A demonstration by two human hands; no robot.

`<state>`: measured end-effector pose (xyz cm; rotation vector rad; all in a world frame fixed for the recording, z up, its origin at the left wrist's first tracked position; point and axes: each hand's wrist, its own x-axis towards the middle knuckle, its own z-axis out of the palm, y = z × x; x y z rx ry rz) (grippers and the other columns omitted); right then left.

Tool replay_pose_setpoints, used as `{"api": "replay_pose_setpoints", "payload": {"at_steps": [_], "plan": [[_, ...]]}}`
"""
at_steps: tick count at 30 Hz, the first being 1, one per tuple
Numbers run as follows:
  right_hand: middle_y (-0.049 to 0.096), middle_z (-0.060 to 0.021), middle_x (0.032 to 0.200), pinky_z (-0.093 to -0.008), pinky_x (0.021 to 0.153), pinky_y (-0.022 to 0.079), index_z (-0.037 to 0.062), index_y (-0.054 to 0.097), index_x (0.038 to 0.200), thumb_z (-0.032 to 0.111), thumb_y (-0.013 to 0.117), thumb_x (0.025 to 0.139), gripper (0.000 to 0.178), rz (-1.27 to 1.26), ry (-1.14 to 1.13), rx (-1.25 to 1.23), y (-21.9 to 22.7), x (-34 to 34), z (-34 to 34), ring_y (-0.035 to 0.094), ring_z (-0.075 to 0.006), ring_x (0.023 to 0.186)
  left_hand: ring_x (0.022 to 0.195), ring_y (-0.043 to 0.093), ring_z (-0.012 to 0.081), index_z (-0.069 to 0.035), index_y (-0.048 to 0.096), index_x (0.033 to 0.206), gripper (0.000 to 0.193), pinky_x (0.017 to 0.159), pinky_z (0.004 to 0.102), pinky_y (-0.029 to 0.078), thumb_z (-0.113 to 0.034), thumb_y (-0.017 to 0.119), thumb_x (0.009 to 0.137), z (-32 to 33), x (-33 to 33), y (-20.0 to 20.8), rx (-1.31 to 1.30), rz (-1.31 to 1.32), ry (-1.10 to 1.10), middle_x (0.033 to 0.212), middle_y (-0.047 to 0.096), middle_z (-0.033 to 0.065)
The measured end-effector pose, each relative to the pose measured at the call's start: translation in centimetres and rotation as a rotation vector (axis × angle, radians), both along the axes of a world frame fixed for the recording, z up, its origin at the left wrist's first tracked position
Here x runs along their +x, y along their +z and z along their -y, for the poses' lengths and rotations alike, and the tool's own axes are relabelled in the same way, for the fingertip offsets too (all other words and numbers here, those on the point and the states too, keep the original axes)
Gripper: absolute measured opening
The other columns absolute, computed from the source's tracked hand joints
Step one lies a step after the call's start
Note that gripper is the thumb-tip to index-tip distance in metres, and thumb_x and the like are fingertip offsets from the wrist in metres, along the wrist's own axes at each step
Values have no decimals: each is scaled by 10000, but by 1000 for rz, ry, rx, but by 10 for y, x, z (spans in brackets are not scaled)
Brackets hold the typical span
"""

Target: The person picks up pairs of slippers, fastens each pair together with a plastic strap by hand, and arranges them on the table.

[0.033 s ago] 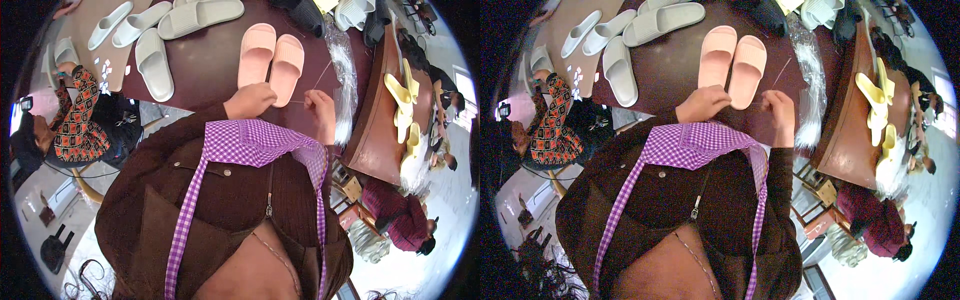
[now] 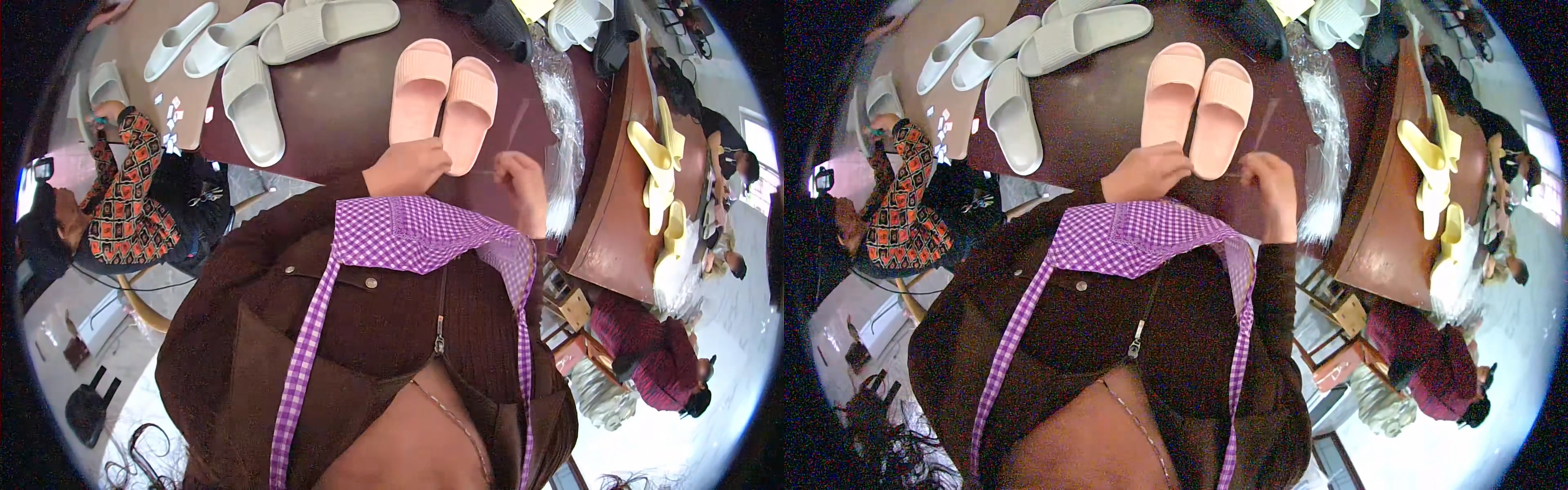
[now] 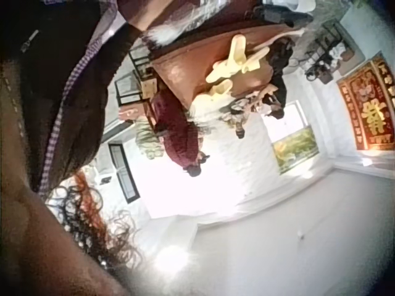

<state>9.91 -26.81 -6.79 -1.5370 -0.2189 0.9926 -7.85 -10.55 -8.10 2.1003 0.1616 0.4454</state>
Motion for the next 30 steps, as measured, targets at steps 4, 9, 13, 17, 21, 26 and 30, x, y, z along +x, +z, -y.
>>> {"api": "replay_pose_setpoints", "payload": {"at_steps": [4,9,13,17,21,26,30], "plan": [[534,-29,568,-249,457,387,0,614,697,136,573,795,173,145,320,-182,-14,-20,-10,499,-114,497,671,582,246,-25,582,699,65,567,338,482,-85,570,720,-2,-16,0,423,61,-90,744,551,77],[563,-66,568,-289,408,383,-15,615,676,156,577,759,194,129,347,-433,-65,-5,-36,512,-134,450,699,584,257,-28,569,690,55,587,367,490,-78,549,702,-7,-10,-23,525,36,-123,749,534,86],[579,-133,530,-340,441,438,-30,633,716,195,577,776,239,611,430,-522,-80,19,-68,595,-225,508,705,594,271,-15,577,701,72,606,379,496,-74,537,708,-11,8,-45,490,-53,-60,744,549,108],[613,-227,675,-428,575,479,-25,646,791,241,514,819,298,1224,255,-347,-89,22,-92,615,-366,644,712,602,285,-4,587,714,91,624,390,500,-72,526,717,-19,31,-63,437,-165,26,753,567,129],[604,-250,788,-463,670,466,-3,650,835,259,454,850,328,1184,160,-340,-93,11,-92,577,-434,748,714,603,298,3,594,721,105,633,395,503,-69,517,728,-25,45,-66,416,-195,105,771,579,142],[609,-249,890,-448,722,467,-8,637,884,213,469,847,279,1060,225,-513,-58,4,-78,589,-405,829,725,603,303,4,601,725,118,647,405,499,-62,504,739,-36,54,-68,404,-208,150,791,582,150],[621,-240,836,-430,697,472,-9,644,906,268,479,853,327,1131,289,-499,-43,34,-70,601,-394,791,761,601,299,-1,605,726,127,668,403,489,-54,491,743,-47,57,-68,447,-163,137,799,578,154]]}}
